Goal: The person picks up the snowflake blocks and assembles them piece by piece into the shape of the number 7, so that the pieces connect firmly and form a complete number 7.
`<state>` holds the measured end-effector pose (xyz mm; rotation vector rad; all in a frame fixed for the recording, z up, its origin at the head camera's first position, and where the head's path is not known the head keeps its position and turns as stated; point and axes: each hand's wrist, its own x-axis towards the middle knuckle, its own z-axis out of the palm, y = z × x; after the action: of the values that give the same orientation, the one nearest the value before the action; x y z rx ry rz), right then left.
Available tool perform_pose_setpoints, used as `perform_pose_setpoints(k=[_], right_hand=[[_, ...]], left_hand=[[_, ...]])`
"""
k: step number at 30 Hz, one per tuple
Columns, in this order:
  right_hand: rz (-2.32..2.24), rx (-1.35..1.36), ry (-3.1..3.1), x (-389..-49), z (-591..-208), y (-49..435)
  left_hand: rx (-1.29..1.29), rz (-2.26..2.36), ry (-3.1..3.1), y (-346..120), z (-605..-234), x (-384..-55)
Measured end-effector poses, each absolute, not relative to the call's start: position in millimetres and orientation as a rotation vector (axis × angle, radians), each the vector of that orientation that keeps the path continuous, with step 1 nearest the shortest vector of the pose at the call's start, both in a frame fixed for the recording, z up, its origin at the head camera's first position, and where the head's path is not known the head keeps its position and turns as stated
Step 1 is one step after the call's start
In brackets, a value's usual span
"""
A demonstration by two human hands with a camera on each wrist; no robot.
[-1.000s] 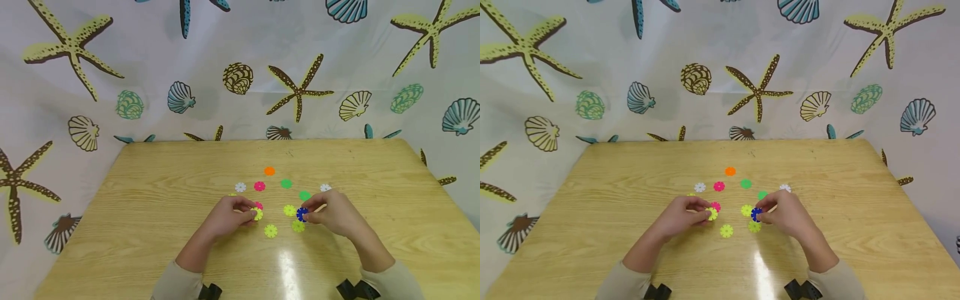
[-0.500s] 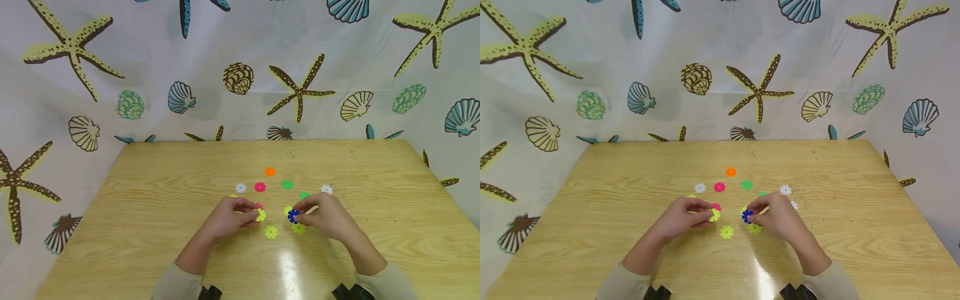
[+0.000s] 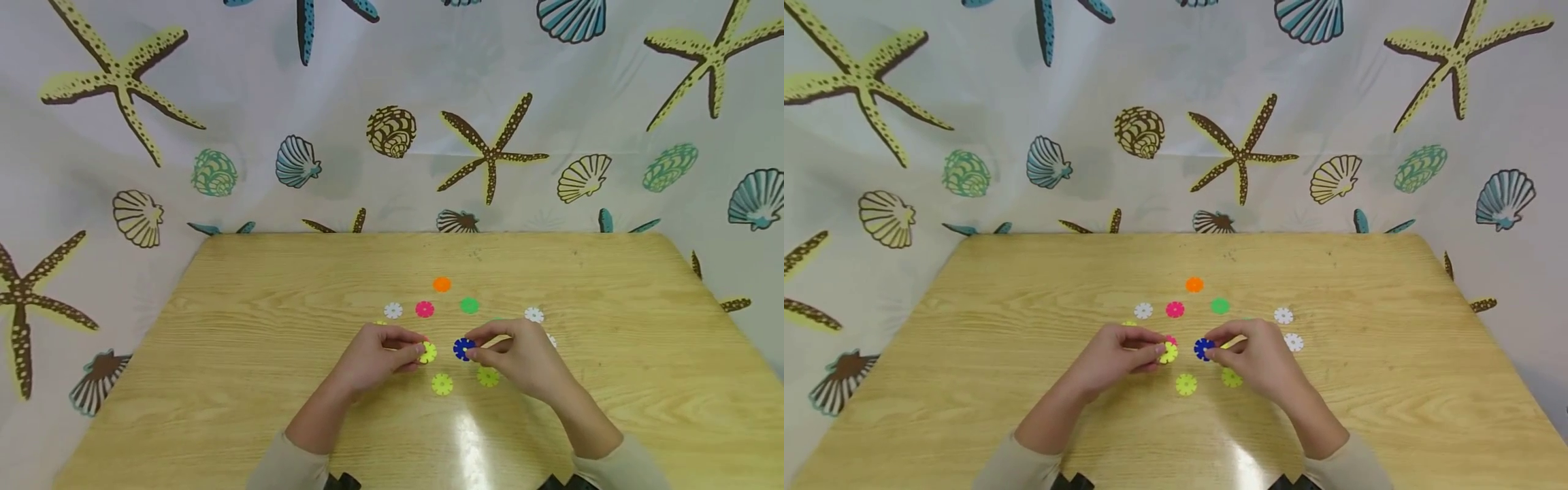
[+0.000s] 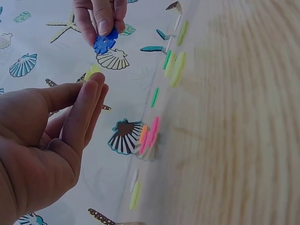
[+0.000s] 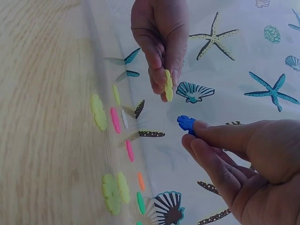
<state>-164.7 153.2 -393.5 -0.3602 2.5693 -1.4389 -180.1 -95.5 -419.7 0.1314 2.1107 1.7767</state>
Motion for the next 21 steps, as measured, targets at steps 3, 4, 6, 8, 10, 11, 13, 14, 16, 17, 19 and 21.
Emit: perform_pose_setpoints(k=[3, 4, 6, 8, 10, 11, 13, 14, 16, 17, 19, 21], right_hand=[[-1.473, -0.383, 2.552, -163.2, -393.3, 150.9], [-1.482, -0.392, 2.549, -162.7, -393.2, 150.0], [-1.506, -0.406, 2.533, -162.0, -393.3, 148.2], [-1.518, -0.421, 2.522, -161.4, -393.7, 146.5], [-1.522, -0.442, 2.518, -160.7, -394.2, 145.3], [-1.522, -0.451, 2.518, -160.4, -394.4, 144.8], [-1.523, -0.48, 2.528, -160.3, -394.8, 143.8], [-1.525, -0.495, 2.533, -160.4, -394.8, 143.3], [-1.535, -0.526, 2.54, -160.6, -394.3, 142.6], [-1.537, -0.537, 2.542, -160.7, -394.3, 142.3], [-1.536, -0.551, 2.538, -160.6, -394.4, 142.0], [-1.542, -0.556, 2.518, -160.3, -394.5, 142.1]], left_hand=[[0.145, 1.775, 2.097, -95.1, -418.1, -178.7], [0.149, 1.772, 2.093, -94.8, -417.5, -178.4], [0.159, 1.769, 2.084, -94.3, -416.7, -178.0], [0.164, 1.768, 2.076, -94.0, -415.8, -177.4], [0.173, 1.771, 2.061, -93.7, -415.2, -176.8], [0.178, 1.774, 2.051, -93.6, -415.1, -176.5], [0.186, 1.778, 2.033, -93.7, -414.8, -176.5], [0.19, 1.781, 2.024, -93.9, -414.4, -176.7], [0.198, 1.79, 2.004, -94.2, -414.2, -176.9], [0.199, 1.794, 1.995, -94.4, -414.1, -176.9], [0.201, 1.808, 1.969, -94.6, -413.9, -176.8], [0.198, 1.825, 1.938, -95.0, -414.2, -176.6]])
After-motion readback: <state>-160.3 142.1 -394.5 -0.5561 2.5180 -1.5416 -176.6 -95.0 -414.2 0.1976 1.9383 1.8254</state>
